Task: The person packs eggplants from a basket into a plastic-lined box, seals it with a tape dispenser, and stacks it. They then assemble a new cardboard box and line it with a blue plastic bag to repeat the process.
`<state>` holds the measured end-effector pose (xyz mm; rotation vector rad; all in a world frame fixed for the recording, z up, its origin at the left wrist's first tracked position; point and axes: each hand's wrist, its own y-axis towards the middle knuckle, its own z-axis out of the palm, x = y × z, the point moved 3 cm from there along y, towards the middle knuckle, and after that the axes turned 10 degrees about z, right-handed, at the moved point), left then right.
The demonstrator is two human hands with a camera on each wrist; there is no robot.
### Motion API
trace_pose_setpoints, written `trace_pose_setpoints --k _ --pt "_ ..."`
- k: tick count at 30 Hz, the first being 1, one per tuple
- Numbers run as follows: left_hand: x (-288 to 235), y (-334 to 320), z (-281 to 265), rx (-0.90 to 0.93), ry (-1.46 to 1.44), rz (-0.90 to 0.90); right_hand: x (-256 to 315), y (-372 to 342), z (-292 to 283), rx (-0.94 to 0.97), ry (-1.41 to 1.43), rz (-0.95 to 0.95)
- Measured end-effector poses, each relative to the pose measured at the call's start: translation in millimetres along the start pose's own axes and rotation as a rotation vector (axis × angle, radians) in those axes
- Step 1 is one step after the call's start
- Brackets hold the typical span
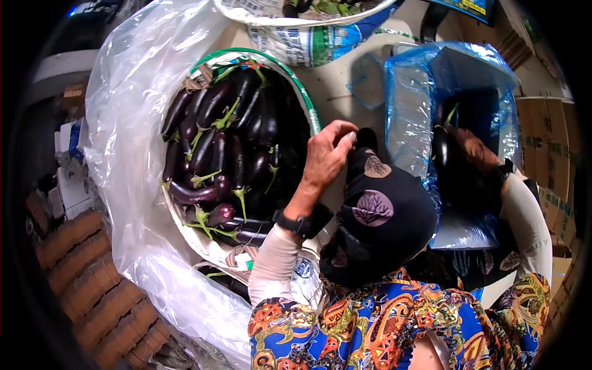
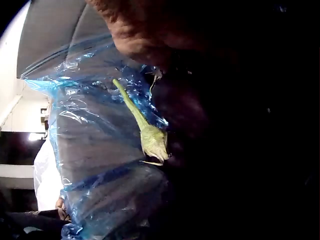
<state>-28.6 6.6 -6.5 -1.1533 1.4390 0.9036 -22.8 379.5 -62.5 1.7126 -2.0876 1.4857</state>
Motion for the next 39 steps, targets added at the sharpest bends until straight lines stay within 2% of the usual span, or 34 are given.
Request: trace_pose_setpoints --k 2,3,4,5,6,9,10,12,13,15,16,17,18,19,20,21,22,24,25,26,27,29,30,31,33,35,36,37,39 --pt "0 -15 -14 -0.124 0.016 0.043 8 -2 22 0.077 0.226 0.172" --pt "-13 -33 -46 -0.173 0.094 -0.015 13 -4 32 0.1 0.337 0.26" --pt "-12 -45 -58 -0.224 0.08 -0.089 -28 6 39 0.097 0.243 0.171" --pt "-8 -53 -71 -0.275 0.065 -0.149 -11 2 36 0.11 0.259 0.322" --pt "-3 -59 -85 -0.333 0.098 -0.135 7 -4 32 0.118 0.277 0.474" --pt "17 -68 -131 -0.502 0.25 -0.079 18 -12 31 0.136 0.324 0.435" --pt "31 -67 -153 -0.576 0.224 -0.056 -16 1 41 0.175 0.548 0.387" --pt "56 -54 -204 -0.622 0.512 -0.013 -17 -8 29 -0.021 0.049 -0.11" --pt "64 -43 -226 -0.642 0.629 -0.016 -8 -11 23 0.02 -0.076 -0.044" --pt "67 -14 -262 -0.563 1.077 0.087 11 -16 11 0.121 -0.344 0.064" --pt "77 3 -284 -0.518 1.314 0.06 23 -18 2 0.123 -0.346 -0.031" --pt "76 20 -296 -0.434 1.381 -0.106 25 -31 -10 0.116 -0.346 -0.097" --pt "65 32 -290 -0.354 1.429 -0.121 38 -54 -24 -0.023 -0.376 -0.151" --pt "79 40 -297 -0.305 1.463 -0.088 56 -75 -39 -0.163 -0.425 -0.195" --pt "108 45 -311 -0.235 1.574 0.061 61 -86 -57 -0.135 -0.536 -0.066" --pt "110 45 -311 -0.084 1.67 -0.037 60 -94 -70 -0.081 -0.633 0.051" --pt "128 42 -326 -0.027 1.889 -0.015 61 -101 -75 -0.117 -0.623 0.107" --pt "110 37 -304 -0.172 1.836 -0.187 54 -118 -88 -0.239 -0.635 0.141" --pt "103 40 -301 -0.152 1.854 -0.24 49 -122 -90 -0.32 -0.639 0.123" --pt "114 40 -319 -0.136 1.871 -0.145 43 -123 -91 -0.394 -0.641 0.1" --pt "116 41 -346 -0.121 1.912 -0.049 25 -107 -81 -0.452 -0.528 0.103" --pt "98 39 -334 -0.099 1.744 -0.252 16 -102 -88 -0.37 -0.44 0.246" --pt "95 38 -339 -0.106 1.687 -0.263 13 -94 -90 -0.239 -0.36 0.373" --pt "77 36 -329 -0.121 1.611 -0.348 17 -97 -90 -0.16 -0.21 0.467" --pt "50 23 -328 -0.161 1.512 -0.262 17 -97 -83 -0.149 -0.003 0.452" --pt "12 9 -317 -0.205 1.052 -0.118 15 -95 -78 -0.119 -0.02 0.439" --pt "-31 4 -278 -0.23 0.994 -0.051 14 -93 -77 -0.094 -0.016 0.413" --pt "-63 -1 -248 -0.211 0.745 0.029 14 -90 -75 -0.068 -0.012 0.386" --pt "-131 -5 -168 -0.174 0.616 0.044 5 -75 -68 -0.04 -0.194 0.338"
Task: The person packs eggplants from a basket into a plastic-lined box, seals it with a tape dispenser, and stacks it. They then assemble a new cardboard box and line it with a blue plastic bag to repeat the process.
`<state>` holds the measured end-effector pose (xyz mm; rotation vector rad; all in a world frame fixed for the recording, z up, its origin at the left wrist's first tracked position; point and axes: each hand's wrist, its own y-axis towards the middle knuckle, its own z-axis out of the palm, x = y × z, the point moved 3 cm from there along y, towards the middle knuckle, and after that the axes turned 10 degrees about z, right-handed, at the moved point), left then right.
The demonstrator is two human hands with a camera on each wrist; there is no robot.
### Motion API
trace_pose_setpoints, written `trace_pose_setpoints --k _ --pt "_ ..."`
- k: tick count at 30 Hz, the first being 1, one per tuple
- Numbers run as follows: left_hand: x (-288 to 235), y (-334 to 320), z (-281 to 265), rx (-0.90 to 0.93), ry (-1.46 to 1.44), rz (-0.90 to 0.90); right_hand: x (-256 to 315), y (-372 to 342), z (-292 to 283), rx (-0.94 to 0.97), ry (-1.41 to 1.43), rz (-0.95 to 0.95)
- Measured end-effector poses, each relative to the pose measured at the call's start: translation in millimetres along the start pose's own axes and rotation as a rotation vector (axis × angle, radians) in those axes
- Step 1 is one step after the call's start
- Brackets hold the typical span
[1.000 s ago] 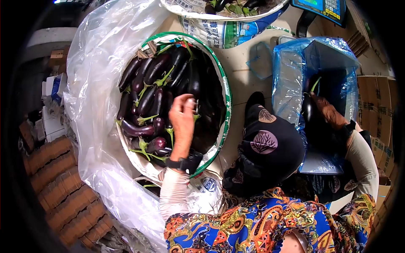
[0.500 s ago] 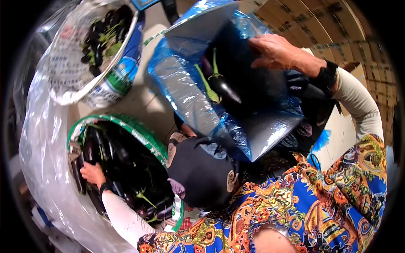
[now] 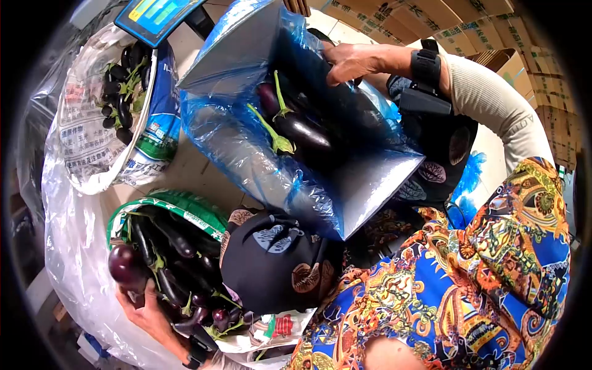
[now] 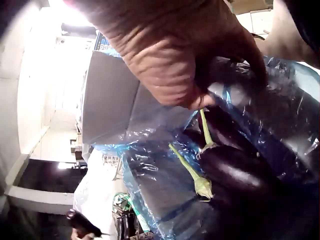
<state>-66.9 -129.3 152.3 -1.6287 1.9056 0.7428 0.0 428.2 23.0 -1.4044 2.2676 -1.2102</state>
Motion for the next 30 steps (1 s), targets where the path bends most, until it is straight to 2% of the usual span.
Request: trace_pose_setpoints --k 1,2,4,6,9,10,12,15,17,18,19,20,21,22,24,26,27,28,30 --pt "-38 -1 14 0.06 -0.005 0.116 0 5 3 -0.031 -0.109 -0.055" --pt "-71 1 29 0.125 -0.013 0.23 -11 14 8 -0.052 -0.224 -0.27" --pt "-136 11 65 0.326 0.204 0.686 -36 26 16 -0.186 -0.456 -0.71" --pt "-193 20 110 0.543 0.089 0.933 -68 57 44 -0.187 0.042 -0.636" --pt "-227 25 184 0.928 -0.058 1.071 -108 152 94 -0.187 0.354 -0.577" --pt "-235 23 216 1.085 -0.075 1.142 -85 124 79 -0.149 0.34 -0.483" --pt "-231 21 253 1.208 -0.062 1.211 -30 58 48 -0.071 0.3 -0.295" --pt "-194 24 306 1.177 0.012 1.308 -5 17 29 0.015 0.439 -0.102" --pt "-170 29 337 1.059 0.068 1.391 -20 47 45 0.051 0.496 -0.204" --pt "-166 31 347 0.997 0.093 1.426 -15 53 48 0.033 0.352 -0.26" --pt "-159 30 359 1.017 0.113 1.367 -9 58 50 0.007 0.213 -0.318" --pt "-158 25 369 1.039 0.132 1.305 -8 55 51 -0.006 0.269 -0.362" --pt "-156 18 378 1.039 0.196 1.386 -10 51 52 -0.02 0.324 -0.407" --pt "-139 15 399 1.019 -0.033 1.425 -10 53 53 -0.034 0.333 -0.459" --pt "-122 13 418 1.066 0.018 1.238 -15 69 59 -0.064 0.303 -0.572" --pt "-129 9 392 0.969 0.012 1.267 16 9 32 0.041 0.447 -0.272" --pt "-136 9 378 0.911 0.009 1.286 14 29 39 -0.018 0.262 -0.323" --pt "-136 8 370 0.923 0.003 1.131 18 23 37 -0.014 0.237 -0.268" --pt "-128 4 367 0.827 0.057 1.191 25 11 32 -0.003 0.184 -0.161"
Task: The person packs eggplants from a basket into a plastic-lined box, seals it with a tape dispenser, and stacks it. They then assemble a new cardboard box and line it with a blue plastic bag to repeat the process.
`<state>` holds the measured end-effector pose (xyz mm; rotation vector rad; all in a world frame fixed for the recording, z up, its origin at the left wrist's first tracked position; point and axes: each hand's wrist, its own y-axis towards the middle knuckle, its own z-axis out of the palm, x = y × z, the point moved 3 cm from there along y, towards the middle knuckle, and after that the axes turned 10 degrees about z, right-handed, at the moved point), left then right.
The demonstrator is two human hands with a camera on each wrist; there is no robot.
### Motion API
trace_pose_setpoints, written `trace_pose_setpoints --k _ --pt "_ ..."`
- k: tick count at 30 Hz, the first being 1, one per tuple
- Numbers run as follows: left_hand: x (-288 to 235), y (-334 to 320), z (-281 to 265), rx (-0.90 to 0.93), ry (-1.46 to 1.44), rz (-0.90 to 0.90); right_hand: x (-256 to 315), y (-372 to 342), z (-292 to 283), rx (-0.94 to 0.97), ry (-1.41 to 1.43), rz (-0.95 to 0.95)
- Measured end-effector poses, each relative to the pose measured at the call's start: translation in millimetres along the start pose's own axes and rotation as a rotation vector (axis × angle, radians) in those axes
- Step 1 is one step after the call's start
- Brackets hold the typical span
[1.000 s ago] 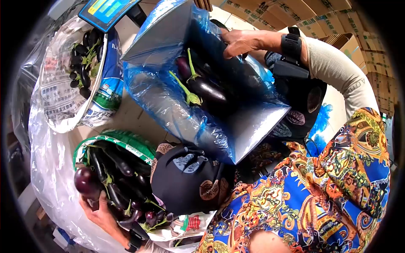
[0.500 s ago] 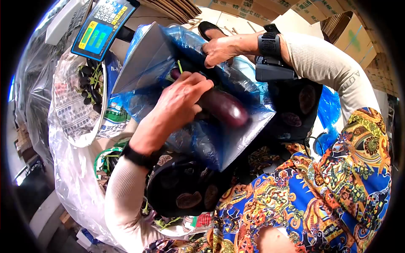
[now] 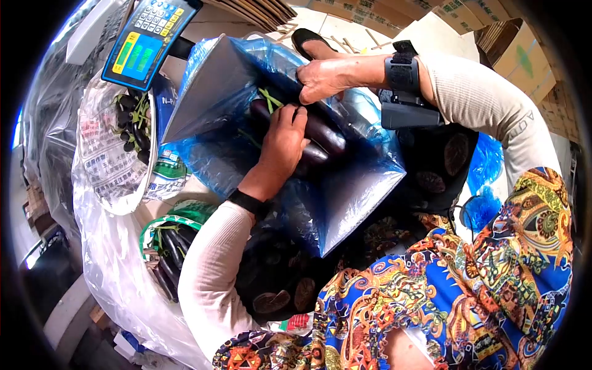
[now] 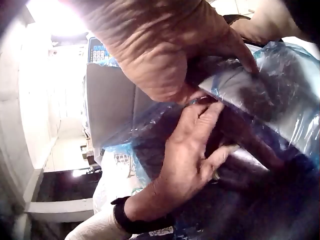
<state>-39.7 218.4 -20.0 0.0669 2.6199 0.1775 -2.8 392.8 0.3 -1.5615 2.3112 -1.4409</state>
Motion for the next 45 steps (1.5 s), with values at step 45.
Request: trace_pose_setpoints --k 45 --pt "110 -14 44 0.269 -0.295 -0.28 71 -48 4 -0.408 -0.547 -0.47"
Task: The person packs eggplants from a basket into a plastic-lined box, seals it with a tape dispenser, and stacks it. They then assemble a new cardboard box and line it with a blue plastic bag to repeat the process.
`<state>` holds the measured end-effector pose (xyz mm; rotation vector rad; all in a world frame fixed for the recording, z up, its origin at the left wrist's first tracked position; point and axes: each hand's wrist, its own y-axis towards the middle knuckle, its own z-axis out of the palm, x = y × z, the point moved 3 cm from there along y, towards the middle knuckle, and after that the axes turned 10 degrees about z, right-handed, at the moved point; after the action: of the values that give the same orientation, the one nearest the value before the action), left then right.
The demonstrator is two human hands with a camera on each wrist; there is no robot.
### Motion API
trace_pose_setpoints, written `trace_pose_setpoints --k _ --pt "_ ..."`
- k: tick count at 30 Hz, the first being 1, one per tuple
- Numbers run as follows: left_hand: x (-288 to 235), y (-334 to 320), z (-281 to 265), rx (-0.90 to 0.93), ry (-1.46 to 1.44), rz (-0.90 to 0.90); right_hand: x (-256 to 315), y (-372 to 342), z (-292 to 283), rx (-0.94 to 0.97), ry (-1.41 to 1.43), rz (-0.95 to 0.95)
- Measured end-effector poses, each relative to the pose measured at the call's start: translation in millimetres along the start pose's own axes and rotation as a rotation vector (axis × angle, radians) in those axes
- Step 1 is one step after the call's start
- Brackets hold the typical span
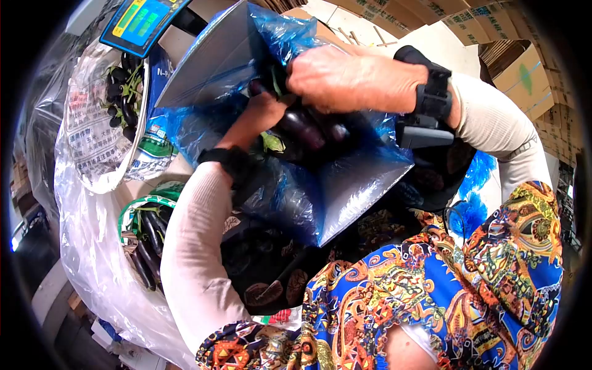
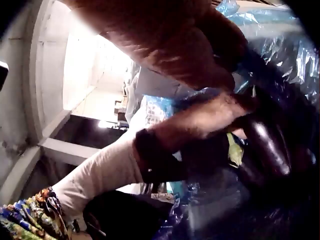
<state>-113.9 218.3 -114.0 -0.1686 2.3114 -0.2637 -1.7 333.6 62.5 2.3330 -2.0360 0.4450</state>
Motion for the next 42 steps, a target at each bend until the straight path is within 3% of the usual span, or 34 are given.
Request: trace_pose_setpoints --k 1,3,5,9,10,11,13,14,17,18,21,25,26,27,29,31,33,35,38,41,42 --pt "-19 -6 -19 0.1 0.067 0.141 3 0 2 0.09 0.003 0.002" --pt "-43 -14 -40 0.317 0.311 -0.01 1 -2 38 0.053 -0.102 -0.114" --pt "-75 -30 -63 0.282 0.523 0.058 -7 -8 58 -0.176 -0.254 -0.248" --pt "-58 -41 -39 0.15 0.871 0.101 -14 -16 83 -0.161 -0.492 -0.364" --pt "-49 -35 -32 0.363 0.686 0.081 -12 -16 83 -0.071 -0.441 -0.343" --pt "-46 -32 -37 0.255 0.692 0.129 -14 -13 79 0.026 -0.388 -0.324" --pt "-48 -34 -38 0.046 0.703 0.224 -20 -13 83 -0.044 -0.35 -0.31" --pt "-52 -34 -42 -0.123 0.726 0.372 -19 -14 86 -0.081 -0.325 -0.31" --pt "-42 -27 -33 0.105 0.714 0.144 -2 -18 59 0.151 -0.387 -0.328" --pt "-22 -25 -34 0.019 0.707 0.328 0 -21 60 0.157 -0.403 -0.337" --pt "-22 -25 -41 -0.144 0.683 0.543 -3 -24 81 0.096 -0.346 -0.291" --pt "-23 -24 -42 -0.206 0.568 0.538 -9 -20 104 0.227 -0.43 -0.155" --pt "-21 -20 -41 -0.042 0.528 0.361 -16 -18 104 0.281 -0.383 -0.124" --pt "-21 -15 -38 0.006 0.462 0.101 -11 -20 91 0.281 -0.381 -0.194" --pt "-28 -14 -47 0.062 0.111 0.044 -6 -22 80 0.245 -0.429 -0.272" --pt "-49 -14 -40 -0.047 0.058 -0.205 -7 -20 86 0.171 -0.522 -0.297" --pt "-58 -5 -32 -0.088 0.044 -0.437 -10 -12 86 0.278 -0.512 -0.275" --pt "-51 -1 -16 -0.233 -0.028 -0.52 -7 -8 85 0.374 -0.477 -0.238" --pt "-46 0 -20 -0.254 -0.103 -0.53 -3 -6 85 0.507 -0.484 -0.176" --pt "-52 2 -20 -0.304 -0.077 -0.589 -8 -11 85 0.382 -0.487 -0.229" --pt "-45 7 -16 -0.2 -0.015 -0.555 -7 -12 83 0.402 -0.5 -0.232"
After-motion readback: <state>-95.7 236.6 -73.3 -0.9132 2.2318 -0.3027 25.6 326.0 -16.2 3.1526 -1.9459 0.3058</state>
